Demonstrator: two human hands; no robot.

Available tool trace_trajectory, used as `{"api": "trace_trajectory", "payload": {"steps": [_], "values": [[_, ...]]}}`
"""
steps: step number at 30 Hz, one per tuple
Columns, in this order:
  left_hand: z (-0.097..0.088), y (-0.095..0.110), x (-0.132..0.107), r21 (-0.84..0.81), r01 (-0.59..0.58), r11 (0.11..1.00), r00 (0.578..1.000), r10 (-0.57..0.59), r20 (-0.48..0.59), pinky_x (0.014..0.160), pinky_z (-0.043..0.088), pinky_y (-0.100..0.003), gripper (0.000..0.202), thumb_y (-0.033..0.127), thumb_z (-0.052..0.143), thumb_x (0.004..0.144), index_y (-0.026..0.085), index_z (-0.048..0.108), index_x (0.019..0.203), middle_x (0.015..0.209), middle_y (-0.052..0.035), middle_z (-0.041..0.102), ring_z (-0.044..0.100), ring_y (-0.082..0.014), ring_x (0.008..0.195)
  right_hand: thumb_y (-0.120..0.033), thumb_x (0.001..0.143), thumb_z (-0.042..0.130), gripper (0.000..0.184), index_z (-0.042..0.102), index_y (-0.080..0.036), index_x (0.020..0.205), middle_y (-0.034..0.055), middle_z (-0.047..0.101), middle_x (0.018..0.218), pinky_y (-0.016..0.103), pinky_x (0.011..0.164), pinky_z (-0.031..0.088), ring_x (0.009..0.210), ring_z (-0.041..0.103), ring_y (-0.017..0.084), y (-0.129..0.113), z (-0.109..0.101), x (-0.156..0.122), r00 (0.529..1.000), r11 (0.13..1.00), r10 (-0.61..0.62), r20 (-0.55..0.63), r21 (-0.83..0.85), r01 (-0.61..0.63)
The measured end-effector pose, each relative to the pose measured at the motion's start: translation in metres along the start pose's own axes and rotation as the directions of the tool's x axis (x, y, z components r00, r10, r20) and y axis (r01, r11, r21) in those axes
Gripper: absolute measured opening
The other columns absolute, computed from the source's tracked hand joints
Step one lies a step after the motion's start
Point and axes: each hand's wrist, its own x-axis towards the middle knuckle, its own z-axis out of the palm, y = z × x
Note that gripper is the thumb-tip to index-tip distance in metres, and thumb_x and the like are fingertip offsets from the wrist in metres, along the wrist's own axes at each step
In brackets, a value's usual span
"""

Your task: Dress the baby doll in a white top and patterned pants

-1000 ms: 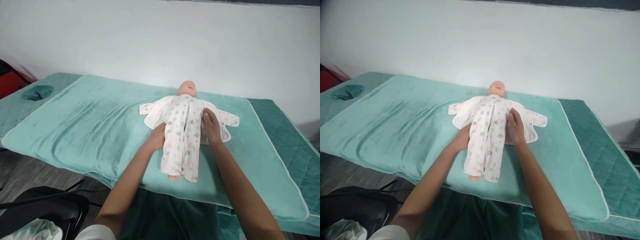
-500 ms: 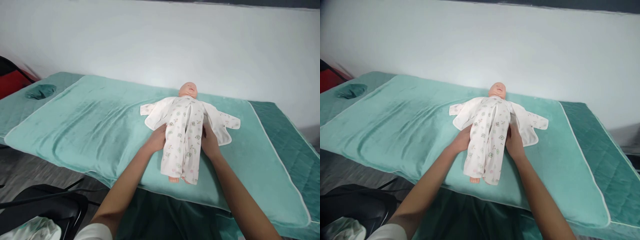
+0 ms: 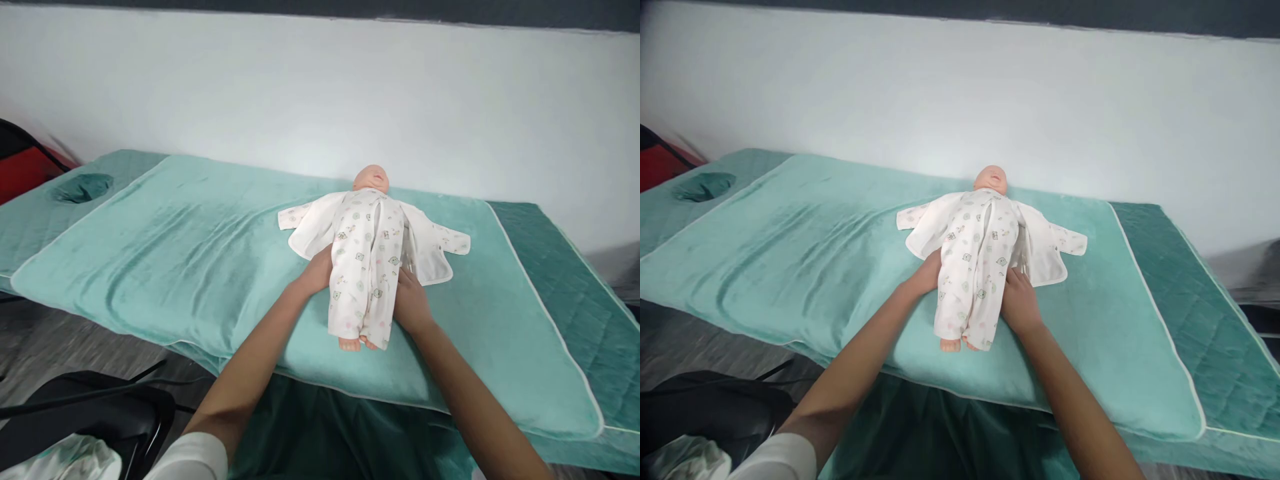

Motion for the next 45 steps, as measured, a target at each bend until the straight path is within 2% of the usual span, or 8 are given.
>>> {"api": "trace_trajectory", "payload": {"steps": [11,17,23,31,34,38,42,45], "values": [[-0.001,0.017,-0.003,0.071,0.009,0.997,1.0,-0.008,-0.015,0.107,0.05,-0.049,0.065,0.049,0.068,0.085,0.02,0.051,0.141,0.14,-0.0165,0.058,0.054,-0.0352,0.132,-0.021,0.089,0.061,0.024,0.069,-0.024,0.111,0.0103,0.068,0.113,0.042,0.081,0.058,0.104,0.066,0.028,0.009,0.0,-0.009,0.985,0.892,0.059,-0.161,0.452,0.02],[-0.001,0.011,-0.014,0.216,-0.048,0.975,0.994,0.067,-0.081,0.085,0.054,-0.043,0.027,0.039,0.056,0.093,0.019,0.071,0.104,0.104,-0.012,0.071,0.064,-0.0289,0.102,-0.019,0.088,0.059,0.014,0.07,-0.023,0.095,0.0092,0.068,0.102,0.04,0.078,0.054,0.097,0.064,0.027,0.007,-0.001,-0.008,0.984,0.889,0.1,-0.149,0.458,-0.02],[-0.005,0.011,-0.042,0.331,-0.097,0.939,0.989,0.128,-0.074,0.072,0.046,-0.036,0.033,0.017,0.044,0.093,0.02,0.066,0.069,0.079,-0.0089,0.064,0.056,-0.0215,0.078,-0.018,0.088,0.058,0.014,0.07,-0.02,0.093,0.009,0.066,0.094,0.039,0.076,0.049,0.088,0.06,0.026,0.008,-0.002,-0.007,1.0,0.943,0.014,-0.017,0.333,-0.008],[-0.02,0.018,-0.043,0.07,0.087,0.994,0.993,-0.081,-0.09,0.078,0.049,-0.033,0.023,0.019,0.047,0.093,0.02,0.066,0.08,0.088,-0.0055,0.064,0.059,-0.0193,0.086,-0.023,0.093,0.051,0.016,0.066,-0.022,0.088,0.0052,0.067,0.087,0.034,0.075,0.05,0.08,0.061,0.02,0.012,-0.022,-0.014,0.993,0.846,0.114,0.012,0.523,-0.103],[-0.025,0.004,-0.037,0.117,0.198,0.973,0.953,-0.163,-0.254,0.091,0.048,-0.036,0.02,0.025,0.048,0.096,0.021,0.068,0.099,0.1,-0.0056,0.068,0.06,-0.0209,0.098,-0.031,0.092,0.052,0.018,0.066,-0.021,0.095,0.0049,0.067,0.089,0.035,0.078,0.051,0.08,0.062,0.02,0.037,-0.025,-0.012,0.917,0.794,0.393,-0.072,0.53,-0.299],[-0.032,-0.021,-0.025,0.284,0.449,0.847,0.835,-0.284,-0.472,0.104,0.043,-0.043,0.025,0.027,0.052,0.094,0.018,0.065,0.113,0.119,-0.0115,0.065,0.056,-0.0279,0.116,-0.042,0.086,0.056,0.039,0.066,-0.012,0.108,0.0194,0.066,0.111,0.047,0.093,0.047,0.104,0.06,0.031,0.083,-0.02,-0.009,0.743,0.759,0.646,-0.176,0.249,-0.602],[-0.036,-0.032,-0.016,0.293,0.677,0.675,0.688,-0.44,-0.577,0.104,0.043,-0.05,0.035,0.032,0.058,0.091,0.016,0.061,0.122,0.129,-0.0165,0.061,0.053,-0.0357,0.122,-0.053,0.082,0.058,0.05,0.068,-0.012,0.109,0.0213,0.068,0.108,0.043,0.082,0.046,0.096,0.061,0.032,0.112,-0.02,0.001,0.62,0.618,0.784,0.025,0.062,-0.784],[-0.035,-0.032,-0.014,0.263,0.732,0.628,0.636,-0.494,-0.593,0.104,0.042,-0.053,0.037,0.038,0.06,0.089,0.018,0.061,0.121,0.131,-0.0173,0.06,0.05,-0.0386,0.125,-0.05,0.073,0.066,0.037,0.069,-0.016,0.089,0.009,0.067,0.083,0.035,0.069,0.042,0.076,0.059,0.023,0.116,-0.028,0.022,0.577,0.542,0.796,0.185,0.208,-0.814]]}}
